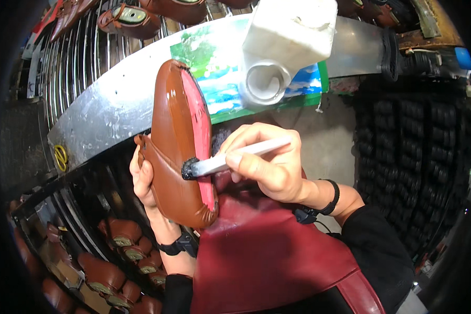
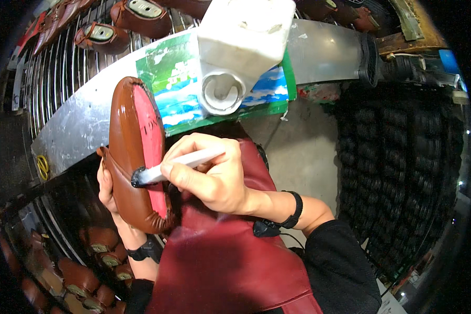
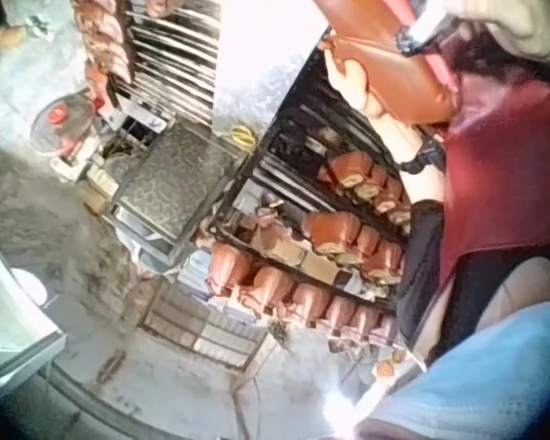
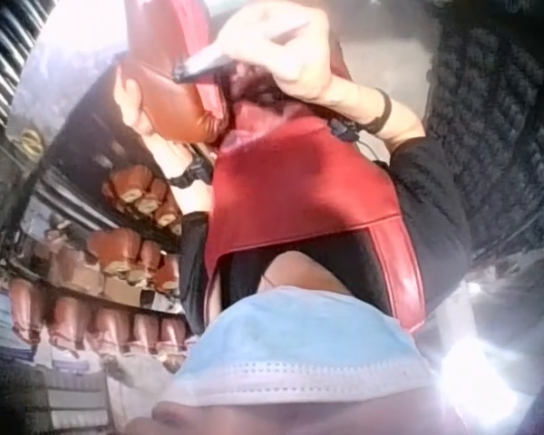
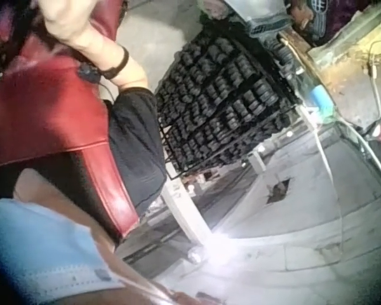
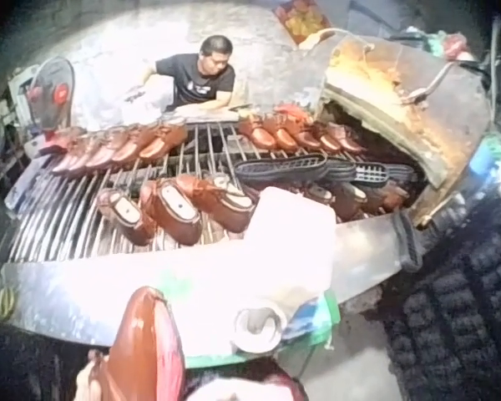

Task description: Applying glue to the edges of shoe uppers and selecting matching outsoles in a shoe manufacturing facility.

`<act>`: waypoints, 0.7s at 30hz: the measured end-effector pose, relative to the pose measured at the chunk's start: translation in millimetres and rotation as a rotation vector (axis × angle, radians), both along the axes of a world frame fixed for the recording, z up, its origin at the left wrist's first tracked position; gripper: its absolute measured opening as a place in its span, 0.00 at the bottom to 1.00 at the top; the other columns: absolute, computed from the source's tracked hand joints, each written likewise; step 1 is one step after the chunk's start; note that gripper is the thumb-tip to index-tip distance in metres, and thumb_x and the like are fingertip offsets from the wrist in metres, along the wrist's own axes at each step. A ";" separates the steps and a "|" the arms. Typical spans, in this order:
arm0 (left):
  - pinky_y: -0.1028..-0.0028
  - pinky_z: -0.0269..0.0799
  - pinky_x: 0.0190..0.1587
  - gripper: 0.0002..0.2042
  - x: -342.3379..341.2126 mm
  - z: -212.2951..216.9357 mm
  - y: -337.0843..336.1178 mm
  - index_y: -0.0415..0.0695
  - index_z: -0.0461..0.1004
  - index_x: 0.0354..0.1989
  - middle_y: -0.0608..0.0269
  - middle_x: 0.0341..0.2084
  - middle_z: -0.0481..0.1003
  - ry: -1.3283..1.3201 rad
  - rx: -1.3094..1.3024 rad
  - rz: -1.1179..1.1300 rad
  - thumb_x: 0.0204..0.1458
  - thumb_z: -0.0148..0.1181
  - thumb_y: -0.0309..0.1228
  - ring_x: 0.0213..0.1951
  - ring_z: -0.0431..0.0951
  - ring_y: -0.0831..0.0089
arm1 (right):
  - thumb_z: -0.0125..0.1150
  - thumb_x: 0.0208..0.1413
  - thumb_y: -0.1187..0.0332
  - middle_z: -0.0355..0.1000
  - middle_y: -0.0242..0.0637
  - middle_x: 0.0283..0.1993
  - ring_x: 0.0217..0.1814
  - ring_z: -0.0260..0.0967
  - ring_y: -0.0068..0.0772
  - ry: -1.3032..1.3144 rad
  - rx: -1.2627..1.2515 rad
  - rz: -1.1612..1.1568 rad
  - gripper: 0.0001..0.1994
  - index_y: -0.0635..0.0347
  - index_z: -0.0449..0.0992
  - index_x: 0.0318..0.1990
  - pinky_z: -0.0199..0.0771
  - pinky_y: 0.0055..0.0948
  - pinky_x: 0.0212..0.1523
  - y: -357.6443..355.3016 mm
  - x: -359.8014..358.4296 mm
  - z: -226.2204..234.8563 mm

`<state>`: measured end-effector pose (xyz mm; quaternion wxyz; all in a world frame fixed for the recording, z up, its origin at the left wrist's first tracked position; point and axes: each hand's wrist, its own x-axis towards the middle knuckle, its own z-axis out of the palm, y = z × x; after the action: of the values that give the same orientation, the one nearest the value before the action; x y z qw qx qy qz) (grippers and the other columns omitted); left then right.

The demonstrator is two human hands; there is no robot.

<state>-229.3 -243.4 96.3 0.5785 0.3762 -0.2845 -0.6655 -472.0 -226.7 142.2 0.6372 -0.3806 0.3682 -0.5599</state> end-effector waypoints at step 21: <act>0.67 0.81 0.52 0.23 16.2 8.6 -6.8 0.32 0.68 0.67 0.53 0.51 0.80 0.418 0.045 -0.187 0.74 0.48 0.38 0.48 0.84 0.67 | 0.64 0.38 0.82 0.81 0.55 0.40 0.38 0.82 0.41 0.377 -0.658 0.249 0.14 0.73 0.80 0.37 0.84 0.33 0.41 -24.0 -9.5 60.8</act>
<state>-213.2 -250.2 104.9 0.5522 0.2148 -0.1773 -0.7858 -481.5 -250.7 203.0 0.4657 -0.7023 0.2307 -0.4866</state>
